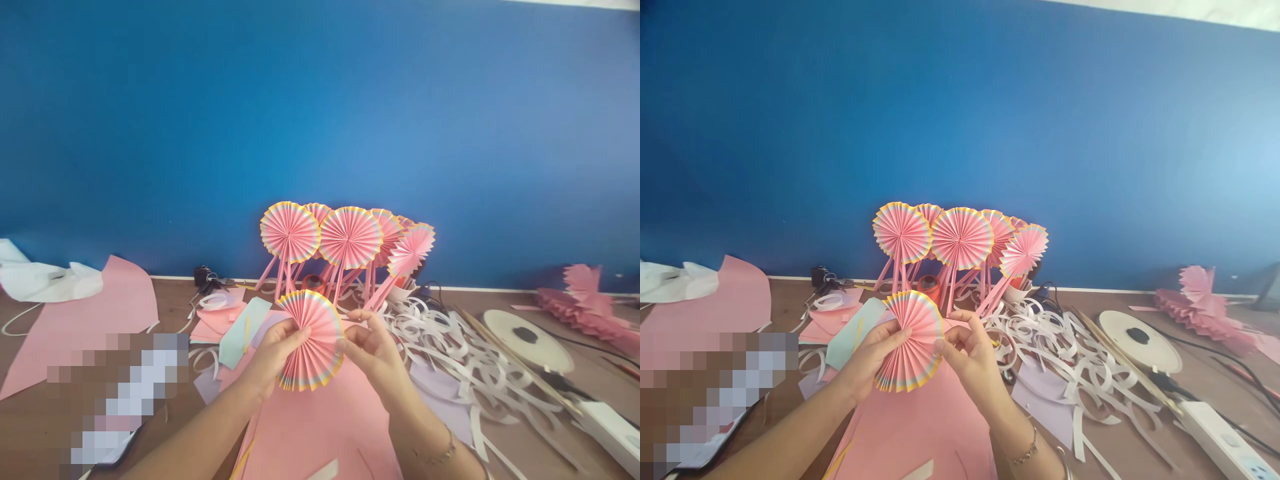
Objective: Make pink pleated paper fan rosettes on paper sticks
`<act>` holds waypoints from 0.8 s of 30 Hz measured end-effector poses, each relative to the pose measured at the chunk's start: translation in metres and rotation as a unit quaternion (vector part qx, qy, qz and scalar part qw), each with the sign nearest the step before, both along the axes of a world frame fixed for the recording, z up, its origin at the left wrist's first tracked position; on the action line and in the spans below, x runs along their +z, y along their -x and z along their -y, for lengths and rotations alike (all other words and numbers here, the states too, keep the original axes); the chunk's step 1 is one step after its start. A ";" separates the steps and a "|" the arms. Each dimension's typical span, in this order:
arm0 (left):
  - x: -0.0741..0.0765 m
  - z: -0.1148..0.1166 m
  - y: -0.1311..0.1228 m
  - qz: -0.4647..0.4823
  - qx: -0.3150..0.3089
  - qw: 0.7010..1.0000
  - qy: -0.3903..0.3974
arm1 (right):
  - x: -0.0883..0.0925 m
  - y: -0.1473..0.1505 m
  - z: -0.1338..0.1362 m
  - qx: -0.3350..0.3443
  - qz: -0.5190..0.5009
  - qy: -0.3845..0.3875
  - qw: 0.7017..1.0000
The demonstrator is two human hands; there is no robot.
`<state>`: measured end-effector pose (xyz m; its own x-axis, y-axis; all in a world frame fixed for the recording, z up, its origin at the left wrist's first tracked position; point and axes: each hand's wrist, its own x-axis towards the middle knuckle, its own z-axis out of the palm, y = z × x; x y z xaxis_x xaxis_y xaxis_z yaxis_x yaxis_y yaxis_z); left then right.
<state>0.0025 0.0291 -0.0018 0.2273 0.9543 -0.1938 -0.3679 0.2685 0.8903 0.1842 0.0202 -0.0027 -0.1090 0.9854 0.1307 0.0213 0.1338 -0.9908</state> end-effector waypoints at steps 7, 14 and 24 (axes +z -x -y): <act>-0.001 -0.003 0.003 -0.024 -0.016 0.999 -0.026 | 0.005 -0.006 0.003 -0.077 0.344 -0.330 0.876; 0.007 0.001 0.000 -0.084 -0.061 0.991 -0.082 | 0.011 -0.002 0.006 -0.041 0.415 -0.371 0.829; 0.001 0.002 0.005 -0.333 0.149 0.893 -0.264 | 0.001 0.004 0.009 -0.152 0.423 -0.360 0.817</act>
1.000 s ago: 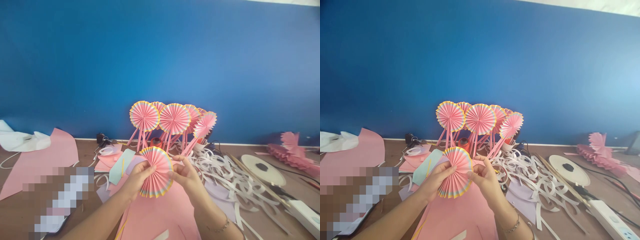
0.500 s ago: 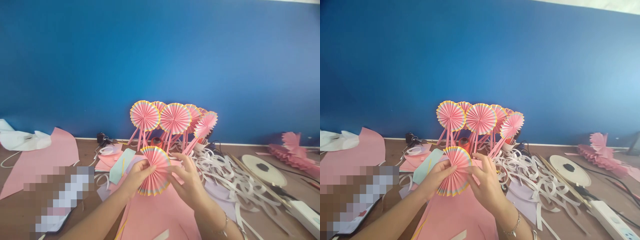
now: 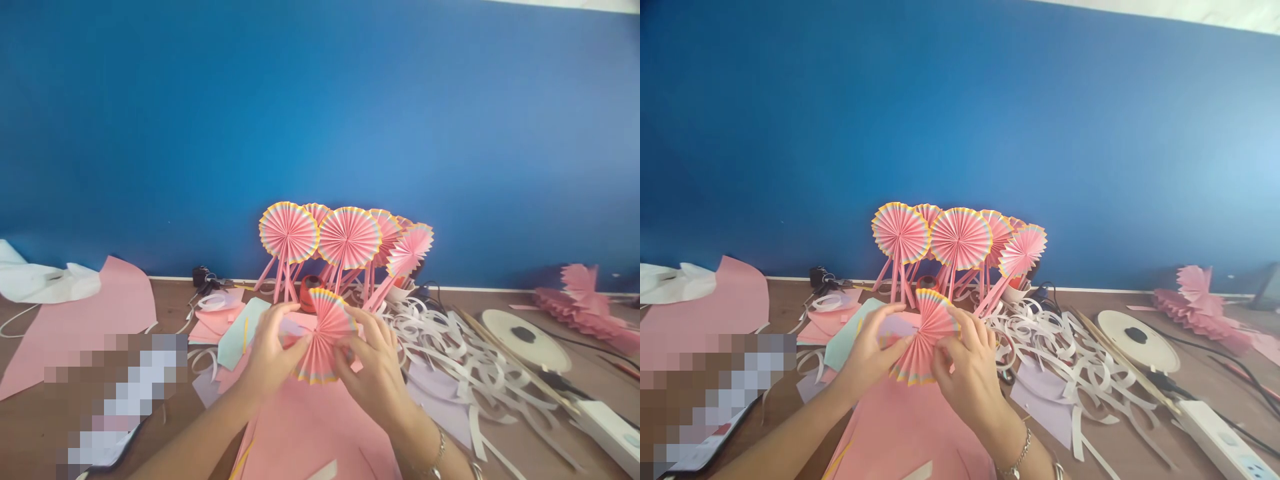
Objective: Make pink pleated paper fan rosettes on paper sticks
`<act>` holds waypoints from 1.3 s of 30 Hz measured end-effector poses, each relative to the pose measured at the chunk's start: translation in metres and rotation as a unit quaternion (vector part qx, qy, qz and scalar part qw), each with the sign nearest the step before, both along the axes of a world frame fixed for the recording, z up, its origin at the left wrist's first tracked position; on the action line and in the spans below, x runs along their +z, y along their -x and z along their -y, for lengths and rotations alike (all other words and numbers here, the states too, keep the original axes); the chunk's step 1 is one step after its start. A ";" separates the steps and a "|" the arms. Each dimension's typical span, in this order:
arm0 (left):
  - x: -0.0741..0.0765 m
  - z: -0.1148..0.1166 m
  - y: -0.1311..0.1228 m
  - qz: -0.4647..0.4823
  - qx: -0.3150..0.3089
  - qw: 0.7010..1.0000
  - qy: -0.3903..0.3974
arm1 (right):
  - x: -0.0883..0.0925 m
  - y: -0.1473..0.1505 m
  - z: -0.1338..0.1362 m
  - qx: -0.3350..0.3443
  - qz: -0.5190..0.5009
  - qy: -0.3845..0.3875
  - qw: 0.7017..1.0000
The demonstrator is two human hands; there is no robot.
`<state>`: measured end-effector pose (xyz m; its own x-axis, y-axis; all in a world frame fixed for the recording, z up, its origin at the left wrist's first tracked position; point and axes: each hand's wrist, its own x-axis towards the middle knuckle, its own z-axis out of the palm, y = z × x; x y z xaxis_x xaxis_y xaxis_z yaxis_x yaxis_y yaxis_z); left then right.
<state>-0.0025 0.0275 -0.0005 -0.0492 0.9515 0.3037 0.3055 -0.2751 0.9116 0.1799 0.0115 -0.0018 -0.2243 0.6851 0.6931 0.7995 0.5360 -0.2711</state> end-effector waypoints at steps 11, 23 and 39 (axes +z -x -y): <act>-0.015 0.024 -0.024 -0.187 0.050 0.971 -0.139 | -0.015 0.016 0.008 -0.065 -0.016 -0.055 0.996; -0.025 0.024 -0.029 -0.175 0.084 0.975 -0.107 | -0.025 0.021 0.011 -0.051 -0.009 -0.090 0.995; -0.033 0.023 -0.031 -0.022 0.055 0.997 -0.052 | -0.024 0.023 0.013 -0.032 -0.005 -0.114 0.993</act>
